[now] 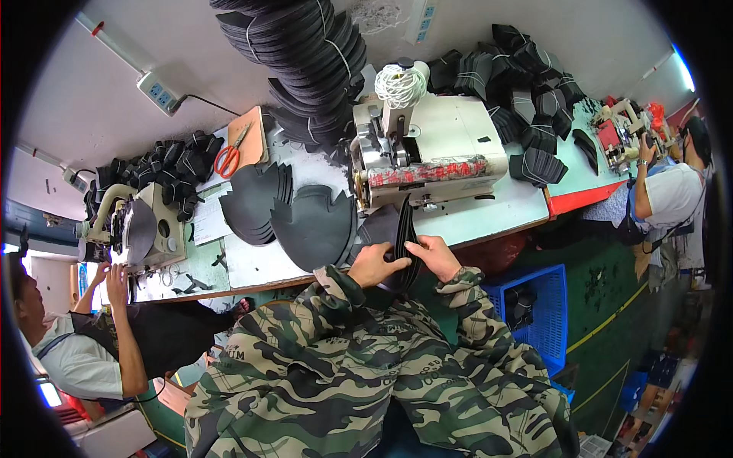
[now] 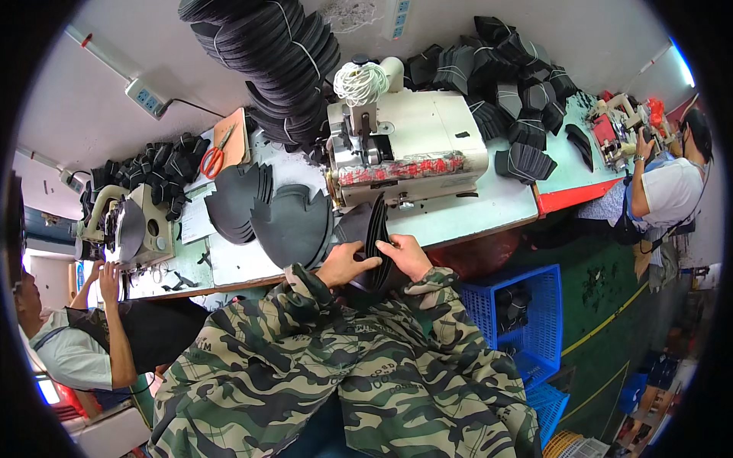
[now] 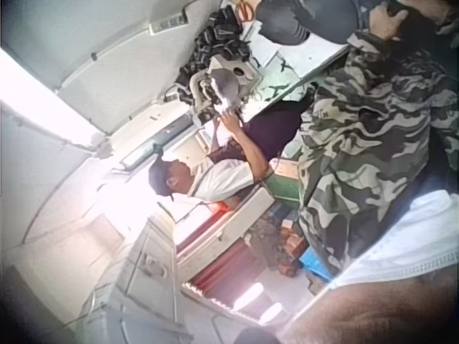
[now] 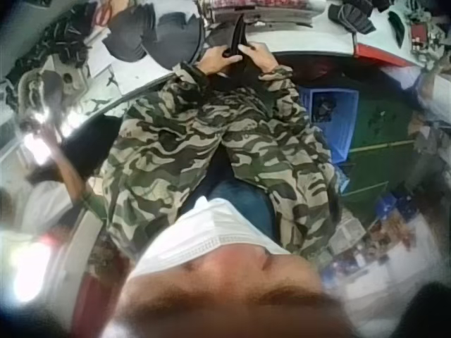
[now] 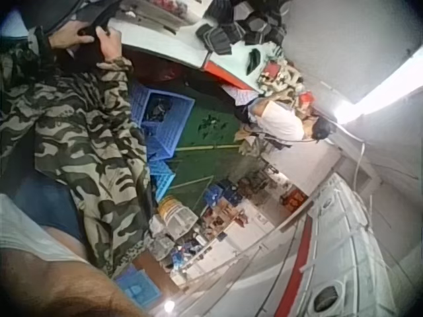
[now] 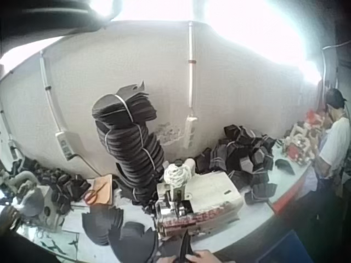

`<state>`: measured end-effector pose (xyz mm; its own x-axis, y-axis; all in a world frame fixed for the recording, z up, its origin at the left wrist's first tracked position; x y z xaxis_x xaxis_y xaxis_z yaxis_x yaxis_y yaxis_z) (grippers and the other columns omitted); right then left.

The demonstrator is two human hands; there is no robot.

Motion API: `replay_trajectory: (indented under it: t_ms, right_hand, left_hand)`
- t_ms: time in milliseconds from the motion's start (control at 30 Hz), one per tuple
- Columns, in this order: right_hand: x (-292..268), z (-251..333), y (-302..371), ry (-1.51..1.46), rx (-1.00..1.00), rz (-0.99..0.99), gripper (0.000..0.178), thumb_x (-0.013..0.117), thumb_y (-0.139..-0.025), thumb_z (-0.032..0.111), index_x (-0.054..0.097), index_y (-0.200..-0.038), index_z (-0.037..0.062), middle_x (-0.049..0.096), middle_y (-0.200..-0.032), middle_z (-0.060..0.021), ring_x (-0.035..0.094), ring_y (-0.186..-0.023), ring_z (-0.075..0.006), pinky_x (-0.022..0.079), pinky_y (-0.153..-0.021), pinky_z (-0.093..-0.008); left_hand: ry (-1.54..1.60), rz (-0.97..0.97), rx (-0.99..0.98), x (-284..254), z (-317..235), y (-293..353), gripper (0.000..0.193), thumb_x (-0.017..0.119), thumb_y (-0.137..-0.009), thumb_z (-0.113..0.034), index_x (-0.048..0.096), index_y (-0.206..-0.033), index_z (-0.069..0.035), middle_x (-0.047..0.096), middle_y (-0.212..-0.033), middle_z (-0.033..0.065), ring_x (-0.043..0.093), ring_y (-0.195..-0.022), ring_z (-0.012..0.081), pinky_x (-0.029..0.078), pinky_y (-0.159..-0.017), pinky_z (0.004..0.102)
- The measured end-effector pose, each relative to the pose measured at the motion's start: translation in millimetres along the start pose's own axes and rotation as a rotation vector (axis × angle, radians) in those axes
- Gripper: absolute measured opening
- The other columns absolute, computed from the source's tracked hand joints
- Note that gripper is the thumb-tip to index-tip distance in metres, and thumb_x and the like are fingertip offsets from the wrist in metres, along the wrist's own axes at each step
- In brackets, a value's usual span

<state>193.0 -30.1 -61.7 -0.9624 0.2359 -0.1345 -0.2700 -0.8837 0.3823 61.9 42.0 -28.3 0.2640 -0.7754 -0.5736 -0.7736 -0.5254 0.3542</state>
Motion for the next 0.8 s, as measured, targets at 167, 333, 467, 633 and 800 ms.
replay_trajectory:
  t_ms: [167, 333, 467, 633, 800]
  right_hand:
    - [-6, -5, -8, -0.149, -0.004, 0.008, 0.029, 0.069, -0.085, 0.022, 0.057, -0.073, -0.0013, 0.051, -0.07, 0.0036, 0.041, -0.066, -0.0039, 0.039, -0.056, -0.0265]
    - [-2, 3, 1, -0.128, -0.005, 0.007, 0.028, 0.07, -0.084, 0.021, 0.066, -0.09, -0.006, 0.063, -0.076, -0.0007, 0.051, -0.066, -0.0051, 0.043, -0.056, -0.0262]
    - [0, 6, -2, 0.032, 0.003, -0.058, 0.027, 0.071, -0.081, 0.022, 0.064, -0.076, -0.0039, 0.058, -0.066, -0.0003, 0.048, -0.061, -0.0052, 0.041, -0.054, -0.0262]
    - [-5, 7, -10, 0.362, 0.001, -0.155, 0.033, 0.07, -0.072, 0.024, 0.062, -0.077, -0.0079, 0.062, -0.065, -0.0134, 0.056, -0.058, -0.0157, 0.045, -0.057, -0.0336]
    - [-10, 1, -6, 0.448, -0.016, -0.337, 0.031, 0.066, -0.066, 0.023, 0.063, -0.081, -0.0049, 0.064, -0.078, -0.0255, 0.063, -0.079, -0.0427, 0.05, -0.073, -0.0451]
  left_hand:
    - [0.12, -0.037, 0.066, 3, 14, -13, 0.052, 0.063, -0.083, -0.043, 0.061, -0.096, 0.007, 0.062, -0.082, 0.0269, 0.061, -0.077, 0.0399, 0.047, -0.07, 0.0422]
    - [0.129, -0.06, 0.105, 6, 13, -6, 0.048, 0.061, -0.084, -0.04, 0.057, -0.089, 0.008, 0.057, -0.075, 0.027, 0.055, -0.068, 0.0386, 0.043, -0.065, 0.0444]
    - [0.136, -0.011, 0.071, 10, 13, -6, 0.049, 0.061, -0.083, -0.041, 0.059, -0.093, 0.007, 0.06, -0.081, 0.028, 0.059, -0.078, 0.0417, 0.046, -0.072, 0.0446]
    - [0.092, -0.011, 0.028, 11, 10, -5, 0.047, 0.061, -0.082, -0.04, 0.06, -0.089, 0.006, 0.061, -0.082, 0.0291, 0.061, -0.084, 0.0443, 0.048, -0.075, 0.0471]
    - [0.107, -0.061, 0.009, 9, 9, -5, 0.039, 0.064, -0.075, -0.032, 0.061, -0.089, 0.005, 0.062, -0.083, 0.0286, 0.061, -0.086, 0.0432, 0.048, -0.077, 0.0486]
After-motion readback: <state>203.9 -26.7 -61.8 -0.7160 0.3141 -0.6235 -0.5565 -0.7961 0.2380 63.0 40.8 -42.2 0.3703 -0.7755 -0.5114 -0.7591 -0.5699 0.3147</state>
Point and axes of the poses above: each hand's wrist, its own y-axis away from the middle knuckle, its own x-axis out of the palm, z = x × y, the point moved 8 cm from there along -y, towards the middle knuckle
